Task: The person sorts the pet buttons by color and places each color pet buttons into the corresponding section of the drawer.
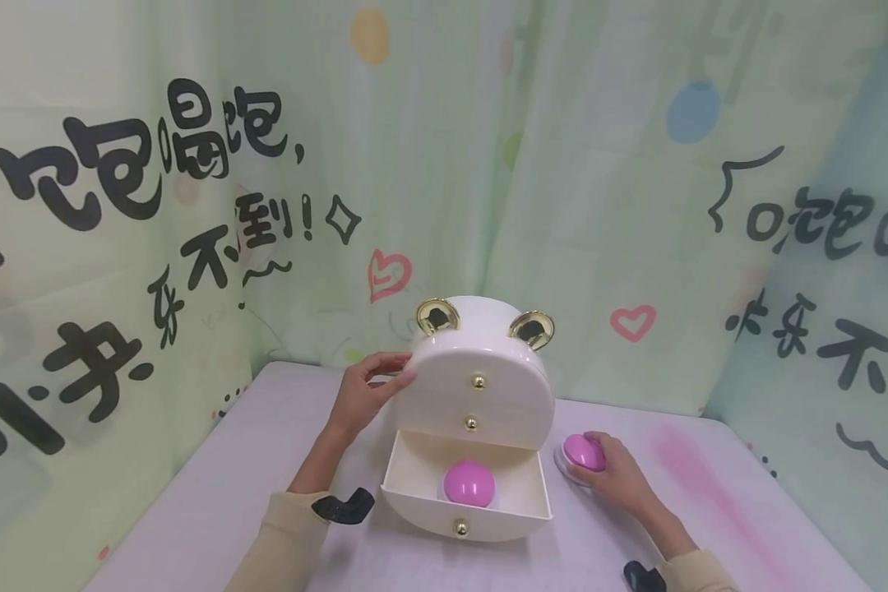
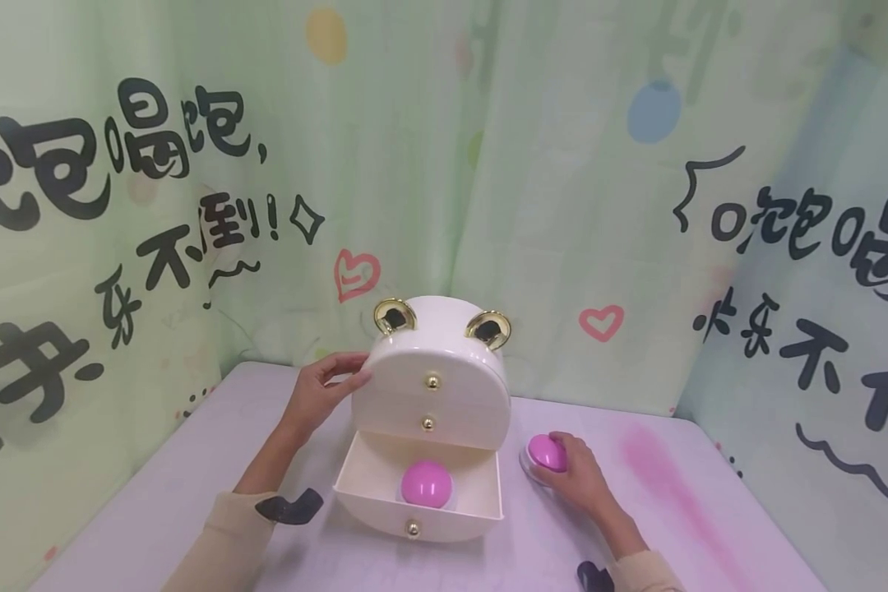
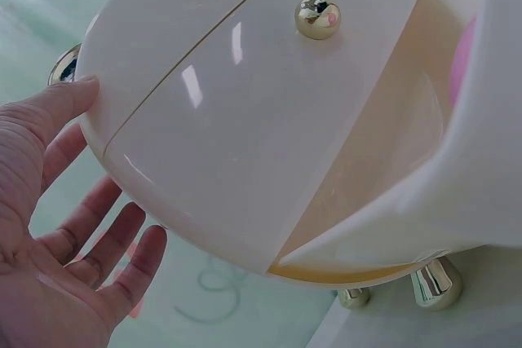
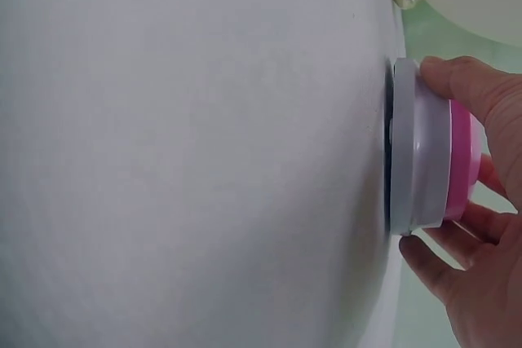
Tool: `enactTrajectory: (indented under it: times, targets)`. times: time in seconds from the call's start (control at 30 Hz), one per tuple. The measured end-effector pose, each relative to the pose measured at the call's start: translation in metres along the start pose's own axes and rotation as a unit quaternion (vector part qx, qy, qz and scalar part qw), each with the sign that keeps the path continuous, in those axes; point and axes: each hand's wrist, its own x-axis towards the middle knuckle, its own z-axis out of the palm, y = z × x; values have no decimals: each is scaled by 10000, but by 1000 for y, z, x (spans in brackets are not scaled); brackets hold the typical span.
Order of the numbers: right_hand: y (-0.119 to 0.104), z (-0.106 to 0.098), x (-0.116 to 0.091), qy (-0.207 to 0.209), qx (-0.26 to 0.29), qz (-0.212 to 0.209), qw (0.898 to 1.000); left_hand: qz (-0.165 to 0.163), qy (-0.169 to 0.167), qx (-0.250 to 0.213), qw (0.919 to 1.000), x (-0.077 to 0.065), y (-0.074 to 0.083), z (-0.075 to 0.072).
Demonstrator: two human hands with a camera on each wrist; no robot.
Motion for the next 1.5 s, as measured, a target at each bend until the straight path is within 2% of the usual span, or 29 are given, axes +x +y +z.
enactTrajectory:
  times: [0.2,0.4,0.67,0.93,1.43,1.5]
  targets:
    - [0,-2,-4,62,205,198,9996,-4,-22,-25,10000,0,1,0]
    - [-1,-4,-12,366,564,214,9975,-1,-26,-43,10000,1,0,0]
    - [-11,-11,-24,883,659,-72,9939,-3,-28,-60,10000,1,-1,0]
    - [-20,-16,-30,1164,742,-272,9900,0,2,-31,10000,0,0,1]
    - [-66,-29,-47,1553,968,-650,9810,-130,17,-91,9999,0,0,1]
    - [-72,-30,-49,1630,1065,-810,9775,-169,11,-39,9998,-2,6,1]
